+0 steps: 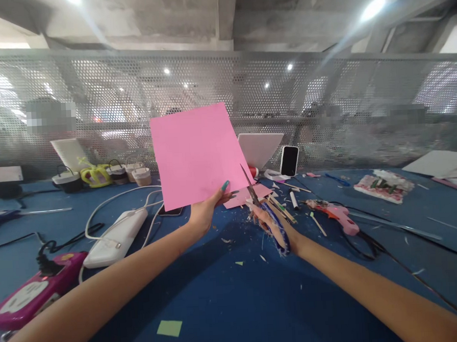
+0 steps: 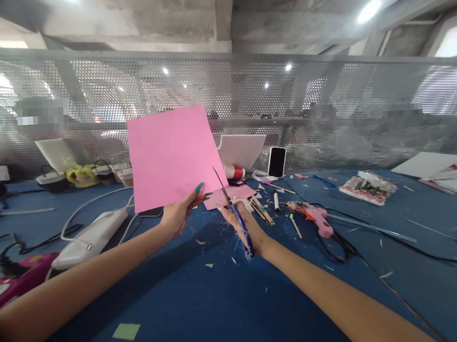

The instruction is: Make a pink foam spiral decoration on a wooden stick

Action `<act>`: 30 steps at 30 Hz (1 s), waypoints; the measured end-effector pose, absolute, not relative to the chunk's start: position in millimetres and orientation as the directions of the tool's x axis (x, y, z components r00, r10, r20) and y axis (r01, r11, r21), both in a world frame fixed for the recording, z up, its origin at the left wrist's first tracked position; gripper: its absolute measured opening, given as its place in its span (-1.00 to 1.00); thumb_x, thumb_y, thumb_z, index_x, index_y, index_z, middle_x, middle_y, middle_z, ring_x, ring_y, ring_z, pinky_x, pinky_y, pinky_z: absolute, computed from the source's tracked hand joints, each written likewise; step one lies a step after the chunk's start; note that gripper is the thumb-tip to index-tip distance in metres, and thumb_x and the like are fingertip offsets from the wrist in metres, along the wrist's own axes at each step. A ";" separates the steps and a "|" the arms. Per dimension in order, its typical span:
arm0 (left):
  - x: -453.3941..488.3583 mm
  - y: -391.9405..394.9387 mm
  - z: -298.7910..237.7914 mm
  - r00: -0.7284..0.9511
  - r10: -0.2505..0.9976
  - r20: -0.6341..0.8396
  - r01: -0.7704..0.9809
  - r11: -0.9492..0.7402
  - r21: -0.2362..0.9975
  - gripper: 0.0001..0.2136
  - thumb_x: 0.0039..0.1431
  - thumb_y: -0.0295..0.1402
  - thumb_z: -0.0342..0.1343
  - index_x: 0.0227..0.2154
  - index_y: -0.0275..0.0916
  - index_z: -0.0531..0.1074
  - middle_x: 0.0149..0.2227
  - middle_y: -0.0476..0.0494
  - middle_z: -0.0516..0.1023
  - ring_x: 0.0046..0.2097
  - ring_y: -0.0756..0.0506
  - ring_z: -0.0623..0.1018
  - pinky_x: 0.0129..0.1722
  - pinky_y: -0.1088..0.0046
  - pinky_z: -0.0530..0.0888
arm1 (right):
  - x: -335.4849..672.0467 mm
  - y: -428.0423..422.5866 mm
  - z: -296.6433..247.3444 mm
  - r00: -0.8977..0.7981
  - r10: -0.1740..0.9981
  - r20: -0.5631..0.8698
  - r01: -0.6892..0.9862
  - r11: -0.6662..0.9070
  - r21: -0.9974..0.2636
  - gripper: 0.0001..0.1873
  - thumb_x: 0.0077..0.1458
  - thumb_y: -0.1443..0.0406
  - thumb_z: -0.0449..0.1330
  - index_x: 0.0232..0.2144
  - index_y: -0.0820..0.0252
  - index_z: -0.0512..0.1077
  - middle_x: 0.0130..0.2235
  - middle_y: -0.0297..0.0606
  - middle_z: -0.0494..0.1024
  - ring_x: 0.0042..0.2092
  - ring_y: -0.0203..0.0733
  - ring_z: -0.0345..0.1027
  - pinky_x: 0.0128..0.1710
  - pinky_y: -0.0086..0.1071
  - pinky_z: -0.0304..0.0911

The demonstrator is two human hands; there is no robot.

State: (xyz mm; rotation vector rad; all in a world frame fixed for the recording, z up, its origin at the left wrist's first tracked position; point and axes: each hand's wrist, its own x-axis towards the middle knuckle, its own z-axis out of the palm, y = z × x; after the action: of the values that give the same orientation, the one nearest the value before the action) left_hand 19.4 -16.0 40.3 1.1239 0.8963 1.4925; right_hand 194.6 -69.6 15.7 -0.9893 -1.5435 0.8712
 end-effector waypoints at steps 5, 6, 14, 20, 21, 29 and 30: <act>19.0 -14.1 36.6 -0.022 0.973 0.231 -0.291 -0.228 0.929 -0.74 -0.07 -0.19 0.26 -0.35 -0.26 0.52 -0.35 -0.24 0.63 -0.22 -0.21 0.60 -0.09 0.21 0.45 | 193.8 -69.8 16.6 -0.081 0.926 0.369 0.118 0.377 -0.919 -0.67 0.06 -0.02 0.12 -0.44 0.11 0.33 -0.51 -0.40 0.27 -0.53 -0.30 0.05 -0.46 -0.35 0.06; 19.0 -13.6 35.7 -0.023 0.973 0.230 -0.283 -0.227 0.932 -0.74 -0.07 -0.18 0.25 -0.35 -0.24 0.52 -0.35 -0.24 0.63 -0.21 -0.20 0.60 -0.10 0.22 0.44 | 193.2 -70.4 17.6 -0.077 0.929 0.361 0.116 0.368 -0.922 -0.66 0.05 -0.02 0.12 -0.45 0.11 0.33 -0.50 -0.40 0.28 -0.53 -0.30 0.06 -0.47 -0.35 0.06; 18.2 -14.2 35.5 -0.025 0.983 0.183 -0.202 -0.185 0.962 -0.75 -0.06 -0.11 0.22 -0.39 -0.17 0.53 -0.30 -0.28 0.62 -0.12 -0.27 0.56 -0.27 0.30 0.44 | 190.6 -72.7 19.7 -0.061 0.944 0.326 0.071 0.330 -0.941 -0.65 0.02 -0.04 0.14 -0.41 0.10 0.30 -0.50 -0.40 0.24 -0.53 -0.31 0.04 -0.56 -0.39 0.02; 18.8 -12.3 32.7 -0.018 0.969 0.248 -0.231 -0.245 0.942 -0.73 -0.06 -0.13 0.22 -0.33 -0.19 0.53 -0.31 -0.29 0.62 -0.16 -0.27 0.58 -0.18 0.24 0.44 | 195.0 -67.6 13.0 -0.066 0.933 0.355 0.083 0.359 -0.930 -0.67 0.04 -0.02 0.13 -0.37 0.10 0.34 -0.46 -0.38 0.32 -0.50 -0.28 0.09 -0.46 -0.35 0.07; 18.7 -12.0 32.3 -0.015 0.968 0.250 -0.232 -0.247 0.941 -0.72 -0.06 -0.13 0.22 -0.33 -0.19 0.53 -0.31 -0.30 0.62 -0.16 -0.27 0.58 -0.19 0.24 0.44 | 194.9 -67.4 12.7 -0.066 0.933 0.353 0.078 0.357 -0.931 -0.68 0.04 -0.02 0.13 -0.37 0.09 0.35 -0.46 -0.38 0.32 -0.50 -0.28 0.09 -0.45 -0.34 0.07; 17.5 -10.9 34.3 -0.019 0.975 0.219 -0.203 -0.219 0.954 -0.75 -0.04 -0.13 0.21 -0.36 -0.16 0.53 -0.32 -0.28 0.62 -0.15 -0.28 0.57 -0.28 0.26 0.46 | 188.8 -71.7 19.5 0.001 0.947 0.321 0.016 0.321 -0.947 -0.56 -0.10 -0.11 0.20 -0.46 0.11 0.28 -0.49 -0.40 0.26 -0.52 -0.32 0.05 -0.55 -0.40 0.04; 17.7 -10.7 34.5 -0.024 0.973 0.230 -0.213 -0.230 0.950 -0.76 -0.05 -0.14 0.21 -0.37 -0.17 0.53 -0.33 -0.28 0.62 -0.16 -0.27 0.58 -0.25 0.25 0.46 | 188.4 -72.1 20.3 0.001 0.947 0.320 0.016 0.320 -0.947 -0.55 -0.11 -0.11 0.21 -0.47 0.11 0.27 -0.49 -0.40 0.26 -0.52 -0.33 0.04 -0.56 -0.40 0.02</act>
State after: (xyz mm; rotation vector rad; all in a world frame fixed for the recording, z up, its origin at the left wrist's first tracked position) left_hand 17.7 -10.7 34.5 1.2103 0.9261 1.4708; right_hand 188.4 -72.1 20.3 -0.9785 -1.3548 0.9558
